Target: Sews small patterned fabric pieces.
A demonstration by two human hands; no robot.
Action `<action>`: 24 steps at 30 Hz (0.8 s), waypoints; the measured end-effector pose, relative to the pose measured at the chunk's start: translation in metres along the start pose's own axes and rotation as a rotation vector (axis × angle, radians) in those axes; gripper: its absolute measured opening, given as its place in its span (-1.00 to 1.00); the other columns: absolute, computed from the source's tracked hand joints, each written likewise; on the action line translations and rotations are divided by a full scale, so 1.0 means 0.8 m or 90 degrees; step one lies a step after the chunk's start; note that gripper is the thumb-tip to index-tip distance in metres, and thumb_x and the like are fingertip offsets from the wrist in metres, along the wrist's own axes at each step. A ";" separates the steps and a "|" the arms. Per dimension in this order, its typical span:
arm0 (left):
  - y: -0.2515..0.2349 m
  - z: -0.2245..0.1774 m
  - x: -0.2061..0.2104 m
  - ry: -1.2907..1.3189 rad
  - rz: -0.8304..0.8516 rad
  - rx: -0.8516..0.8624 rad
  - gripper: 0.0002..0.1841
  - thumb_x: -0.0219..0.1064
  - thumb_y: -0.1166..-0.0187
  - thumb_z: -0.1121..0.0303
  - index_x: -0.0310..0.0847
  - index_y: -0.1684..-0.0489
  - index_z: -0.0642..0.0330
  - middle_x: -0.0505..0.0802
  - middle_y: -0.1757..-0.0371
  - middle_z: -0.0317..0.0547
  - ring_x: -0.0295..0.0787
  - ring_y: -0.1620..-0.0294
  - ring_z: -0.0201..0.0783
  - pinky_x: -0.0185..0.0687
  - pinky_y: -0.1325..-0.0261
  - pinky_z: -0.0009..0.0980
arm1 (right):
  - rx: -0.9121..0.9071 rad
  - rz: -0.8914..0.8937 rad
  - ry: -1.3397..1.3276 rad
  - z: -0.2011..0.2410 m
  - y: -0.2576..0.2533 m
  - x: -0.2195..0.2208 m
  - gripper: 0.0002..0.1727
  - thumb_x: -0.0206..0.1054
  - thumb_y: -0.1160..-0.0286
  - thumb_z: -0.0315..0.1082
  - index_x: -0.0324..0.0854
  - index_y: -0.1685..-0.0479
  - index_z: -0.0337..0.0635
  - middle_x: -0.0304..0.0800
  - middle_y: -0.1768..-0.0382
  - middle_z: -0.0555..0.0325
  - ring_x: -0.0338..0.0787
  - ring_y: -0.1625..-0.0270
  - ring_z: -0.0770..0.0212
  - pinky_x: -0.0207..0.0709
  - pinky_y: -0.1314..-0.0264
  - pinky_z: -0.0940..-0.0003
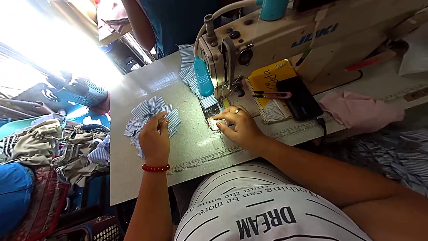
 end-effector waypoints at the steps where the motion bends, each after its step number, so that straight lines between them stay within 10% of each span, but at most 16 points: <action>1: -0.003 0.004 -0.004 0.028 -0.001 -0.006 -0.73 0.37 -0.64 0.45 0.75 -0.23 0.27 0.90 0.05 0.07 0.85 0.08 -0.21 0.73 -0.08 -0.27 | 0.002 0.005 -0.018 0.003 -0.002 0.000 -0.72 0.33 -0.53 -0.24 0.89 -0.03 -0.09 0.82 0.06 0.05 0.72 -0.11 0.02 0.56 -0.24 0.03; 4: -0.012 0.012 -0.014 0.062 0.029 -0.016 -0.71 0.47 -0.57 0.40 0.72 -0.19 0.26 0.88 0.13 -0.02 0.82 0.18 -0.35 0.73 0.00 -0.38 | 0.046 0.058 -0.092 0.004 -0.004 0.002 -0.72 0.30 -0.61 -0.26 0.84 -0.12 -0.11 0.84 0.01 0.08 0.78 -0.10 0.18 0.65 -0.20 0.20; 8: -0.025 0.014 -0.024 -0.098 0.082 -0.018 -0.77 0.44 -0.63 0.25 0.78 0.13 0.29 0.78 0.43 0.05 0.66 0.44 -0.03 0.53 0.27 0.04 | 0.098 0.107 -0.171 0.002 -0.003 0.006 -0.74 0.30 -0.66 -0.29 0.81 -0.15 -0.13 0.83 -0.01 0.08 0.82 -0.01 0.29 0.73 -0.10 0.37; 11: -0.024 0.002 -0.018 -0.073 0.107 0.051 -0.79 0.44 -0.62 0.29 0.81 0.19 0.31 0.85 0.01 0.16 0.76 -0.02 0.14 0.57 -0.07 0.17 | 0.081 0.107 -0.155 0.006 -0.004 0.004 -0.74 0.30 -0.65 -0.31 0.82 -0.14 -0.14 0.83 0.00 0.07 0.82 -0.01 0.27 0.71 -0.10 0.35; 13: -0.019 -0.003 -0.009 -0.012 0.133 0.073 -0.81 0.44 -0.60 0.30 0.80 0.18 0.29 0.75 -0.27 0.13 0.71 -0.20 0.02 0.64 -0.12 -0.02 | 0.077 0.113 -0.156 0.008 -0.004 0.004 -0.73 0.30 -0.64 -0.31 0.82 -0.15 -0.15 0.83 0.00 0.06 0.81 -0.02 0.25 0.71 -0.11 0.34; 20: 0.000 -0.052 0.004 0.256 0.203 0.145 -0.88 0.30 -0.69 0.36 0.67 0.10 0.21 0.75 0.27 -0.41 0.64 0.29 -0.71 0.60 0.14 -0.73 | 0.156 0.208 -0.374 0.020 -0.012 0.033 -0.46 0.50 -0.51 -0.34 0.60 -0.51 -0.13 0.79 -0.19 0.01 0.84 0.00 0.23 0.76 0.05 0.32; 24: 0.007 -0.058 0.022 0.390 0.236 0.080 -0.84 0.37 -0.62 0.46 0.70 -0.07 0.18 0.84 0.17 -0.41 0.75 0.24 -0.62 0.71 0.12 -0.66 | 0.047 0.125 -0.370 0.044 -0.020 0.022 -0.89 0.46 -0.49 -0.43 0.78 0.13 -0.28 0.78 0.14 0.09 0.79 0.15 0.39 0.71 0.15 0.53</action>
Point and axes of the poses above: each hand's wrist, its own y-axis away from the middle knuckle, its own x-axis out of the palm, z = x × y, the point moved 10 cm from there along -y, towards the middle knuckle
